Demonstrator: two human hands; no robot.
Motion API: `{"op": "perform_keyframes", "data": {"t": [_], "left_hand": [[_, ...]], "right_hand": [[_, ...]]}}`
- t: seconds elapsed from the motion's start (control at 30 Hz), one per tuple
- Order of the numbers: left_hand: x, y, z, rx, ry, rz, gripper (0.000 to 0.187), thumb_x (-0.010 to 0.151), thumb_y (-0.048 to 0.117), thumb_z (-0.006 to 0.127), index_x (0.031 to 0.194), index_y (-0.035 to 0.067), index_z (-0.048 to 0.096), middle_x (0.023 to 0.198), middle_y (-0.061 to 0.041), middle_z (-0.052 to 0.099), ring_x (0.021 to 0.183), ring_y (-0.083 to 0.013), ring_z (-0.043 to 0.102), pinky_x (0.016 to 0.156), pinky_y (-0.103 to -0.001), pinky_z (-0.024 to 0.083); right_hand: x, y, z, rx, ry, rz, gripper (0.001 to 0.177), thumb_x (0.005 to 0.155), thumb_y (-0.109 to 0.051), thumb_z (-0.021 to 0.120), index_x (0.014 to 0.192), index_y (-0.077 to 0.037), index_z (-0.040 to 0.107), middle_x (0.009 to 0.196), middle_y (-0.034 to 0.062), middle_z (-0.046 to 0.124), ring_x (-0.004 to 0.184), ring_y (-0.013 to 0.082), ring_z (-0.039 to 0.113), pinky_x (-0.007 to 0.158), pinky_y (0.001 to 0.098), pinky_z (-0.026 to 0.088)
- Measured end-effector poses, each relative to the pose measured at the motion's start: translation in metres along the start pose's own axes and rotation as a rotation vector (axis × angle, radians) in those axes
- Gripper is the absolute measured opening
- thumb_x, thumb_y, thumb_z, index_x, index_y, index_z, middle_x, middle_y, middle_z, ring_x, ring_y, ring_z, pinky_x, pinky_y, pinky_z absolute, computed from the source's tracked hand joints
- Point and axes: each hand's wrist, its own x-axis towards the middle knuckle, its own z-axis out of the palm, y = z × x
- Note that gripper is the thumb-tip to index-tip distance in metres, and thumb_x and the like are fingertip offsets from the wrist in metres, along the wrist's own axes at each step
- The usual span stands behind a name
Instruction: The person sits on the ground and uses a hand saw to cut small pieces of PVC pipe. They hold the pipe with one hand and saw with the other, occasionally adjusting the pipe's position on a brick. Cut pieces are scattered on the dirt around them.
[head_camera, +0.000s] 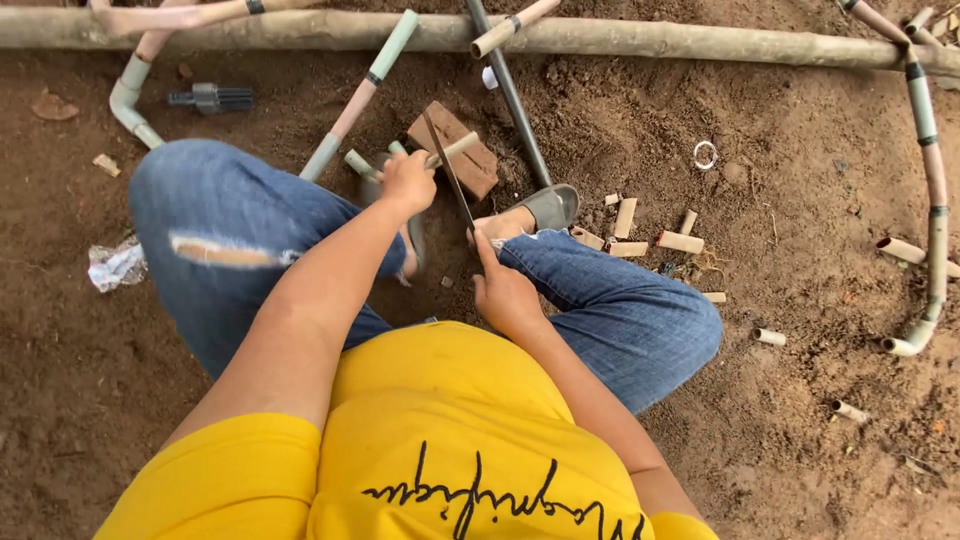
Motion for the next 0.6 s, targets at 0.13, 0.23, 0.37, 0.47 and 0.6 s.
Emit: {"op": "perform_keyframes", "data": {"t": [0.13, 0.23, 0.37, 0.47, 0.6], "left_hand": [[0.018, 0.02, -0.005, 0.107, -0.015, 0.116, 0.041, 0.112, 0.021, 0.05, 0.149, 0.006, 0.059, 0.131, -0.023, 0.054, 0.128, -0.0426, 0.052, 0.103, -0.056, 0.052], [0.04, 0.028, -0.008, 0.134, -0.048, 0.138, 0.04, 0.113, 0.02, 0.047, 0.15, 0.007, 0.059, 0.133, -0.019, 0.05, 0.131, -0.04, 0.048, 0.106, -0.053, 0.049], [0.076, 0.01, 0.003, 0.174, -0.089, 0.148, 0.04, 0.112, 0.023, 0.053, 0.147, 0.008, 0.063, 0.129, -0.017, 0.052, 0.128, -0.0381, 0.049, 0.105, -0.052, 0.048], [0.116, -0.011, 0.026, 0.241, -0.048, 0.182, 0.033, 0.108, 0.023, 0.059, 0.137, 0.011, 0.071, 0.119, -0.015, 0.058, 0.121, -0.0355, 0.053, 0.099, -0.049, 0.048], [0.171, -0.034, 0.052, 0.367, 0.097, 0.309, 0.024, 0.099, 0.021, 0.068, 0.119, 0.013, 0.081, 0.102, -0.011, 0.07, 0.107, -0.0308, 0.06, 0.088, -0.045, 0.05]], "right_hand": [[0.004, -0.002, -0.008, 0.014, 0.026, 0.055, 0.07, 0.11, -0.01, 0.049, 0.172, -0.008, 0.017, 0.078, 0.0208, 0.072, 0.059, 0.0322, 0.067, 0.05, 0.0398, 0.048], [0.021, -0.006, -0.012, 0.005, 0.05, 0.113, 0.068, 0.111, -0.012, 0.048, 0.172, -0.005, 0.019, 0.08, 0.0216, 0.074, 0.06, 0.0298, 0.068, 0.05, 0.0379, 0.05], [0.056, 0.009, -0.008, -0.018, 0.05, 0.161, 0.068, 0.11, -0.015, 0.049, 0.173, -0.01, 0.022, 0.081, 0.0191, 0.075, 0.06, 0.0291, 0.069, 0.049, 0.0376, 0.051], [0.082, 0.02, -0.015, -0.049, 0.032, 0.184, 0.066, 0.111, -0.016, 0.047, 0.173, -0.012, 0.023, 0.078, 0.0181, 0.074, 0.058, 0.0278, 0.067, 0.05, 0.0364, 0.051], [0.115, 0.026, -0.016, -0.08, 0.002, 0.197, 0.063, 0.112, -0.014, 0.046, 0.172, -0.009, 0.024, 0.073, 0.0173, 0.071, 0.056, 0.0265, 0.064, 0.048, 0.035, 0.048]]}}
